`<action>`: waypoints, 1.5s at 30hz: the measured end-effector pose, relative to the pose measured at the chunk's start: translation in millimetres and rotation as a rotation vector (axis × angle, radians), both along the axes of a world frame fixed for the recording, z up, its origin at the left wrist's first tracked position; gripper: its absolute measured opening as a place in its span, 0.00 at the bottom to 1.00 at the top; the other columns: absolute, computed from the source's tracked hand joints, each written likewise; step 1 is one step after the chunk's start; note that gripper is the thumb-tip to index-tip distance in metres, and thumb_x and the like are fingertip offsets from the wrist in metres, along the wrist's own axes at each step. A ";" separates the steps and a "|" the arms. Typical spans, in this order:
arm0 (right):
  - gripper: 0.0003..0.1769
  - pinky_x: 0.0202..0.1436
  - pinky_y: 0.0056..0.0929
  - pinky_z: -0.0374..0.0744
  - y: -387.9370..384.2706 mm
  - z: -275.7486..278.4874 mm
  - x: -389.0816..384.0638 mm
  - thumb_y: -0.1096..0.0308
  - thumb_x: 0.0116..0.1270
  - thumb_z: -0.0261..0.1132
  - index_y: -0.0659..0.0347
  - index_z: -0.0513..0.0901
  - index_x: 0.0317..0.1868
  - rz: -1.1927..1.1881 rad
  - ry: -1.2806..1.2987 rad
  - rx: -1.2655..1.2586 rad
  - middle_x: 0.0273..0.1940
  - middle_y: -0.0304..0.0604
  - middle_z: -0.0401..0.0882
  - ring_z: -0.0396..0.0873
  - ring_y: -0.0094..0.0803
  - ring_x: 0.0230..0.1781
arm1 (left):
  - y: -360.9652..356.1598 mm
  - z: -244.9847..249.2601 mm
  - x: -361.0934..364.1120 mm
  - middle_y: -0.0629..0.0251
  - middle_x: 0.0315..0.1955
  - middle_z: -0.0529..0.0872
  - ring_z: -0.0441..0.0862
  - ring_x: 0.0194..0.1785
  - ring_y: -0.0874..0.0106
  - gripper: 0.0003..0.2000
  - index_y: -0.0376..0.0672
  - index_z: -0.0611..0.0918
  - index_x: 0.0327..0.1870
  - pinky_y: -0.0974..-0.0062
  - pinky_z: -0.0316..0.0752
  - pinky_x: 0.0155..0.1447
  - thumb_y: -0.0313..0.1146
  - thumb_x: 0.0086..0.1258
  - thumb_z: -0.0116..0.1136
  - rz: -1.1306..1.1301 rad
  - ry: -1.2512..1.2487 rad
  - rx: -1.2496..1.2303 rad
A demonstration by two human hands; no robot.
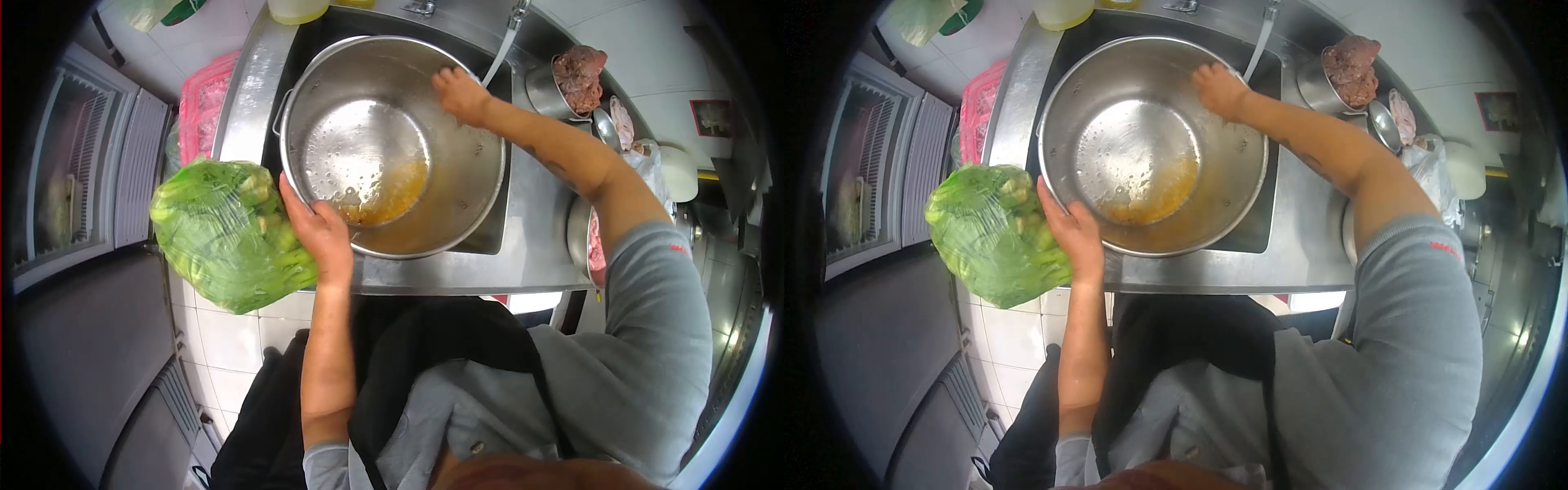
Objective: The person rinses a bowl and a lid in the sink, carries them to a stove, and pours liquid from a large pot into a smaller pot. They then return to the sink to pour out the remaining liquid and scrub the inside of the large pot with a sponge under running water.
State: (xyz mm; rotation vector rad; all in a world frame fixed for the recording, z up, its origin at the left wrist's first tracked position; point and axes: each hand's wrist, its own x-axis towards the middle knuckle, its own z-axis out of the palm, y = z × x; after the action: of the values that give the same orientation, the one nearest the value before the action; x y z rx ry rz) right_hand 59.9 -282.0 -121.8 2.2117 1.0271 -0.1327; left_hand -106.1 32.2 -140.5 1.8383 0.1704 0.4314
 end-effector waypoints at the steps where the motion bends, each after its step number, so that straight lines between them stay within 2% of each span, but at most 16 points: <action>1: 0.14 0.50 0.35 0.69 9.5 10.6 9.1 0.64 0.57 0.59 0.57 0.81 0.44 -0.027 -0.078 0.140 0.49 0.44 0.72 0.68 0.36 0.50 | -0.4 -5.8 0.7 0.37 0.62 0.65 0.65 0.66 0.50 0.28 0.25 0.58 0.66 0.65 0.57 0.69 0.18 0.62 0.39 -0.003 0.001 -0.013; 3: 0.14 0.52 0.37 0.70 41.9 23.1 29.9 0.65 0.59 0.59 0.57 0.81 0.45 -0.077 -0.153 0.512 0.50 0.45 0.72 0.69 0.39 0.53 | 1.1 -4.5 0.9 0.37 0.62 0.65 0.65 0.66 0.50 0.28 0.25 0.58 0.66 0.66 0.56 0.69 0.18 0.61 0.39 -0.015 0.019 -0.001; 5: 0.13 0.55 0.40 0.70 105.5 34.0 46.3 0.66 0.60 0.58 0.56 0.80 0.44 -0.551 0.283 1.016 0.53 0.46 0.72 0.68 0.42 0.57 | 0.7 1.0 -3.7 0.37 0.62 0.65 0.65 0.65 0.50 0.28 0.25 0.58 0.66 0.66 0.56 0.69 0.17 0.60 0.39 -0.010 0.006 0.040; 7: 0.09 0.61 0.43 0.68 141.2 1.7 51.0 0.65 0.63 0.56 0.56 0.78 0.42 0.250 0.023 0.874 0.55 0.51 0.72 0.68 0.48 0.58 | -2.7 -0.8 2.8 0.37 0.62 0.65 0.65 0.65 0.50 0.28 0.24 0.58 0.66 0.66 0.56 0.69 0.17 0.60 0.39 -0.008 -0.020 0.038; 8: 0.09 0.62 0.43 0.68 138.0 0.7 52.9 0.65 0.62 0.57 0.55 0.78 0.42 0.256 -0.017 0.883 0.55 0.51 0.72 0.68 0.48 0.58 | -1.1 -3.3 3.1 0.37 0.62 0.65 0.65 0.65 0.50 0.28 0.24 0.58 0.66 0.66 0.56 0.69 0.17 0.60 0.39 -0.012 -0.024 0.021; 17: 0.10 0.50 0.44 0.71 68.7 -3.8 35.6 0.65 0.61 0.56 0.56 0.78 0.42 -0.344 -0.436 1.090 0.43 0.52 0.73 0.71 0.47 0.46 | -0.6 -6.4 -3.3 0.37 0.63 0.64 0.64 0.66 0.50 0.29 0.24 0.57 0.66 0.65 0.56 0.70 0.18 0.60 0.39 0.001 0.001 0.056; 21: 0.14 0.47 0.42 0.73 172.4 -28.1 50.0 0.61 0.67 0.51 0.64 0.75 0.38 0.135 -0.231 1.255 0.42 0.56 0.72 0.73 0.49 0.45 | -0.5 -9.9 1.3 0.37 0.63 0.63 0.64 0.66 0.50 0.29 0.25 0.57 0.67 0.65 0.55 0.70 0.18 0.60 0.40 -0.028 0.009 -0.023; 25: 0.10 0.47 0.38 0.73 94.2 -34.9 51.7 0.66 0.60 0.58 0.63 0.74 0.37 -0.425 -0.324 1.467 0.43 0.54 0.71 0.73 0.47 0.43 | 0.6 -2.6 0.0 0.36 0.63 0.63 0.63 0.67 0.50 0.29 0.25 0.56 0.67 0.65 0.55 0.70 0.18 0.60 0.40 -0.016 0.035 0.028; 28: 0.12 0.45 0.38 0.74 50.1 -34.3 0.6 0.76 0.53 0.65 0.63 0.73 0.38 -0.421 -0.682 1.333 0.42 0.53 0.69 0.73 0.41 0.42 | -2.1 -8.0 -2.7 0.36 0.64 0.63 0.62 0.68 0.51 0.29 0.25 0.57 0.67 0.66 0.54 0.71 0.18 0.60 0.40 -0.017 0.024 -0.020; 31: 0.13 0.40 0.36 0.75 53.3 -133.8 31.2 0.76 0.53 0.67 0.60 0.73 0.37 -0.933 -0.687 2.066 0.41 0.49 0.70 0.73 0.36 0.42 | 1.2 -9.8 -0.3 0.36 0.64 0.62 0.61 0.69 0.51 0.29 0.25 0.57 0.67 0.66 0.53 0.71 0.19 0.61 0.41 -0.011 0.008 0.007; 33: 0.14 0.38 0.32 0.75 110.6 -80.5 49.0 0.73 0.59 0.64 0.59 0.71 0.43 -1.537 -0.180 3.056 0.39 0.45 0.72 0.73 0.34 0.43 | 0.1 -7.6 -0.2 0.36 0.65 0.61 0.61 0.69 0.51 0.29 0.24 0.56 0.67 0.66 0.53 0.71 0.20 0.62 0.41 -0.018 0.017 0.075; 35: 0.15 0.37 0.35 0.77 146.8 -105.4 68.1 0.65 0.67 0.55 0.65 0.70 0.50 -1.321 0.463 2.692 0.43 0.48 0.75 0.77 0.36 0.41 | 0.3 -13.5 -0.3 0.36 0.65 0.61 0.60 0.69 0.51 0.28 0.24 0.56 0.67 0.66 0.53 0.71 0.21 0.63 0.41 -0.024 0.016 -0.003; 36: 0.14 0.39 0.35 0.76 202.1 -58.2 55.1 0.69 0.65 0.56 0.66 0.71 0.50 -1.735 0.251 2.488 0.43 0.50 0.75 0.76 0.37 0.43 | -0.9 -15.4 0.3 0.37 0.66 0.61 0.60 0.70 0.51 0.28 0.24 0.56 0.67 0.66 0.53 0.71 0.21 0.64 0.42 -0.024 0.014 -0.047; 39: 0.15 0.50 0.40 0.75 263.3 -71.2 -11.1 0.72 0.62 0.59 0.69 0.72 0.49 -1.351 0.529 2.192 0.48 0.54 0.75 0.76 0.42 0.49 | -2.1 -6.0 3.3 0.38 0.67 0.59 0.59 0.70 0.54 0.25 0.25 0.56 0.68 0.66 0.53 0.71 0.28 0.74 0.40 -0.027 0.036 0.026; 42: 0.12 0.35 0.36 0.78 226.5 -73.5 22.3 0.74 0.59 0.60 0.68 0.76 0.44 -1.584 1.083 2.349 0.39 0.52 0.78 0.80 0.39 0.37 | 0.1 -1.3 -2.2 0.39 0.67 0.59 0.58 0.70 0.55 0.24 0.26 0.56 0.68 0.67 0.53 0.71 0.33 0.77 0.38 -0.017 0.098 0.024; 45: 0.10 0.24 0.31 0.76 226.6 -66.9 25.2 0.75 0.56 0.61 0.68 0.78 0.40 -1.604 0.928 2.254 0.30 0.47 0.78 0.78 0.34 0.28 | -2.7 -0.8 -1.0 0.38 0.66 0.59 0.58 0.70 0.54 0.24 0.24 0.57 0.67 0.66 0.53 0.71 0.34 0.78 0.37 -0.017 0.090 0.026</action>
State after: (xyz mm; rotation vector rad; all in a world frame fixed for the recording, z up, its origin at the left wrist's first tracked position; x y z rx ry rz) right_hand 85.1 -55.4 -188.6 -1.2103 0.5935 0.3440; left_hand -107.1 29.5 -141.2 1.8848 0.2117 0.3409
